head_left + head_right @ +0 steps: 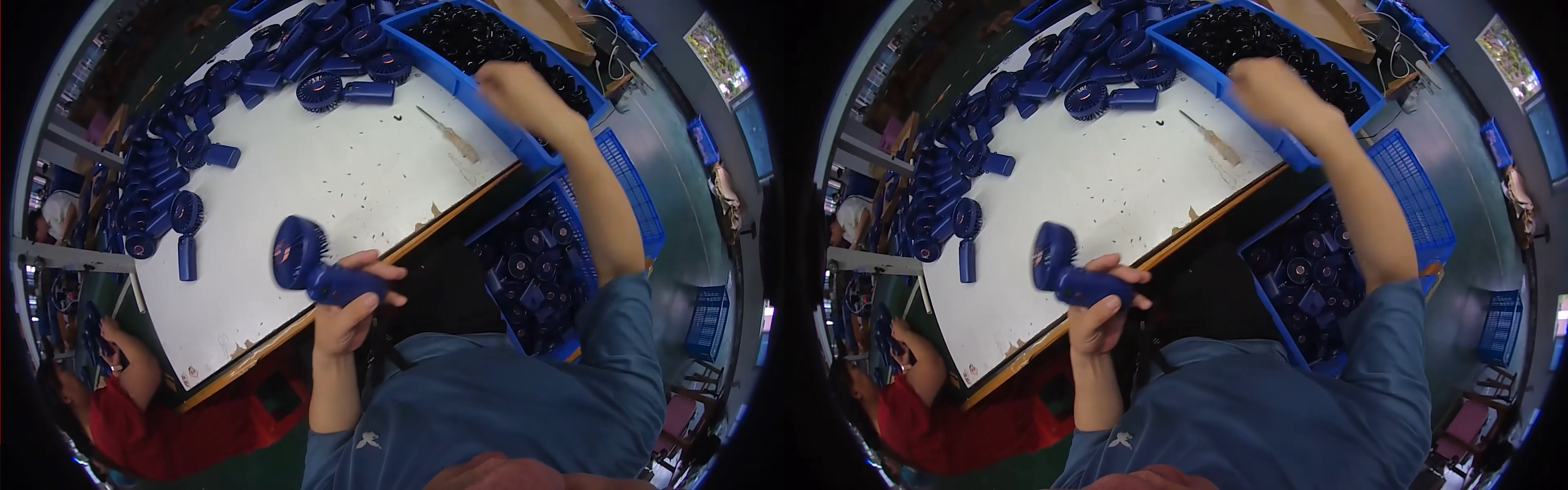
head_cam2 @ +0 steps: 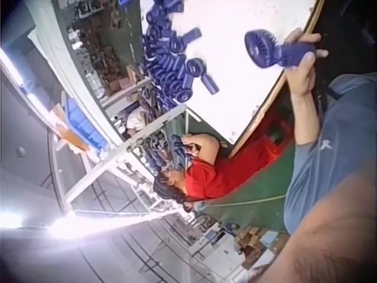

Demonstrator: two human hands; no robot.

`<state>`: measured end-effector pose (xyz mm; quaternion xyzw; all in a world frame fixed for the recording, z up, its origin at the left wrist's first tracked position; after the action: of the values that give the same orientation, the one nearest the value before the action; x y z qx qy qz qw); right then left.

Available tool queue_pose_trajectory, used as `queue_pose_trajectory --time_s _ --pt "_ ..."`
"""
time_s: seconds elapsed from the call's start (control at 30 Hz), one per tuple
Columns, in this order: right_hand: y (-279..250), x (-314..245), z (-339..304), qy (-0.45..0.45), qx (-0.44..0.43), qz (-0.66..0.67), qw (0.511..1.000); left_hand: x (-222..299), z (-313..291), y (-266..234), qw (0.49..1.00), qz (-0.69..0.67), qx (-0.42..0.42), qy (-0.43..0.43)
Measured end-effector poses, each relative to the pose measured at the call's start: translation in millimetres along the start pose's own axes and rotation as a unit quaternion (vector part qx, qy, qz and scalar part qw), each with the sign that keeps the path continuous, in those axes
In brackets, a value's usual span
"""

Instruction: Manually assembling small blue portable hand fans by snapping components together.

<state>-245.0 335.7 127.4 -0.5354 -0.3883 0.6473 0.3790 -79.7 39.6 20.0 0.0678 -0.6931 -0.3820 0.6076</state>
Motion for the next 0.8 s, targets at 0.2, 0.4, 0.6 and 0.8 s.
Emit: queue_pose_trajectory --time_s 0.2,0.4,0.6,0.8 --pt "21 185 48 0.140 -0.019 -0.223 0.965 8 -7 -12 0.998 0.041 0.035 0.011" --pt "-17 163 46 0.078 0.111 0.042 0.990 -6 -12 -36 0.984 0.109 0.139 -0.032" --pt "64 -81 -59 -0.089 -0.221 0.527 0.816 1 11 -6 0.973 0.185 0.140 -0.004" --pt "126 -138 -115 -0.004 -0.186 0.650 0.737 -2 3 -17 0.975 0.104 0.196 0.020"
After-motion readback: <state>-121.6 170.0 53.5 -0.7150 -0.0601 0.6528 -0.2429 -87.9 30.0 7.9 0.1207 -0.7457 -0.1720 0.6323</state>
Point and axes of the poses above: each hand's wrist, its own z-axis towards the middle knuckle, its own y-axis out of the palm, x = y × z, the point moved 8 cm from there along z, towards the middle knuckle, and after that the axes turned 5 degrees about z, right-handed, at the moved point
